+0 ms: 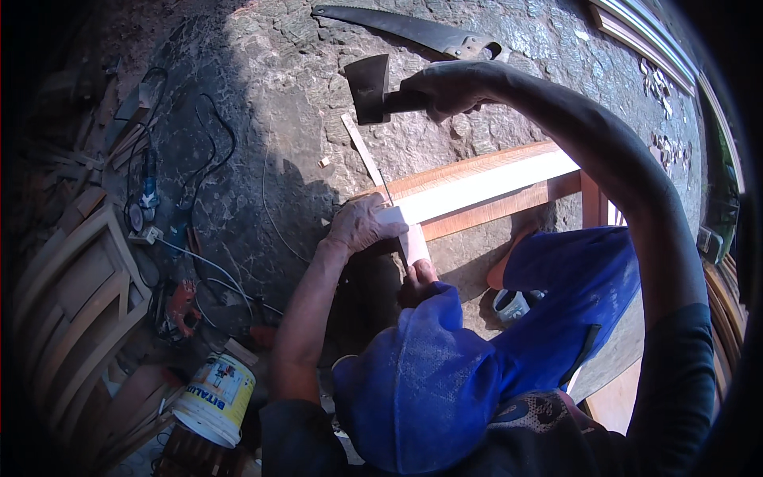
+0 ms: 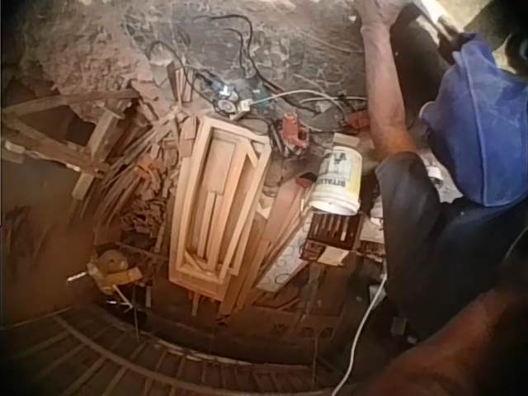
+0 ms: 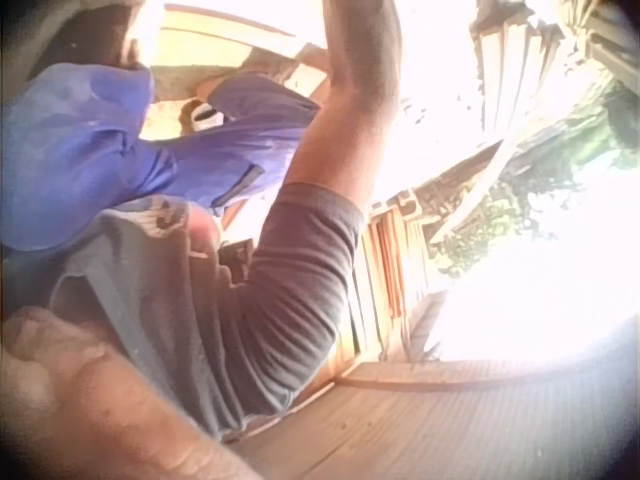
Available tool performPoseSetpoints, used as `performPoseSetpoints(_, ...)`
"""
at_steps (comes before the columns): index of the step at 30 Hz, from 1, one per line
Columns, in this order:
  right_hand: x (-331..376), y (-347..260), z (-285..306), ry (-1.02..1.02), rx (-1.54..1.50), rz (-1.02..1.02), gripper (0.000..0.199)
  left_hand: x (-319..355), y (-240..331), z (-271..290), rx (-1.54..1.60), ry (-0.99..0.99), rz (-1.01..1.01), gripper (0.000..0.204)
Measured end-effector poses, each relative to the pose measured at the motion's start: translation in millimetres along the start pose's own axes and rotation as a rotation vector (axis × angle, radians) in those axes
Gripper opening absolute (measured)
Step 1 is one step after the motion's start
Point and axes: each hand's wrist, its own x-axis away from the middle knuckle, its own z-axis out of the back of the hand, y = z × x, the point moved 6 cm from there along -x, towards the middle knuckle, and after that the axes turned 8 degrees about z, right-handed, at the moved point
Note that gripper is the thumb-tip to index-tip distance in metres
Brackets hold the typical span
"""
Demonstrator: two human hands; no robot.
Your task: The person selects wooden planks, places them on a makeshift workbench, and uses a hand saw and hammer to cut and assemble the pieces. The person repeatedly adjusts the wood and tools while working on the ground.
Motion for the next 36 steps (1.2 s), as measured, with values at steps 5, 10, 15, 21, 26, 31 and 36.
performPoseSetpoints(5,-5,-8,23,0.55,-0.281,-0.126,0.03,-6,4,-1,-0.038,0.025,0.002,0.087)
performPoseSetpoints(10,-17,-11,-53,-0.243,0.185,0.005,0.054,-5,-8,-4,-0.063,0.111,-0.041,0.078)
performPoseSetpoints(15,0,-10,30,0.278,-0.158,-0.041,0.037,-4,2,-1,-0.013,0.049,-0.008,0.076)
performPoseSetpoints(21,-17,-11,-58,-0.245,0.191,0.081,0.044,-5,3,0,-0.022,0.077,-0.008,0.08)
performPoseSetpoints(26,-5,-2,-5,-0.105,0.008,-0.03,0.044,-4,2,-1,-0.026,0.122,-0.025,0.075)
performPoseSetpoints(31,-17,1,29,0.69,-0.365,-0.156,0.039,-5,7,0,-0.011,0.122,-0.063,0.078)
performPoseSetpoints(36,-14,-18,-57,-0.274,0.235,0.03,0.051,-3,-6,-6,-0.078,0.089,-0.008,0.091)
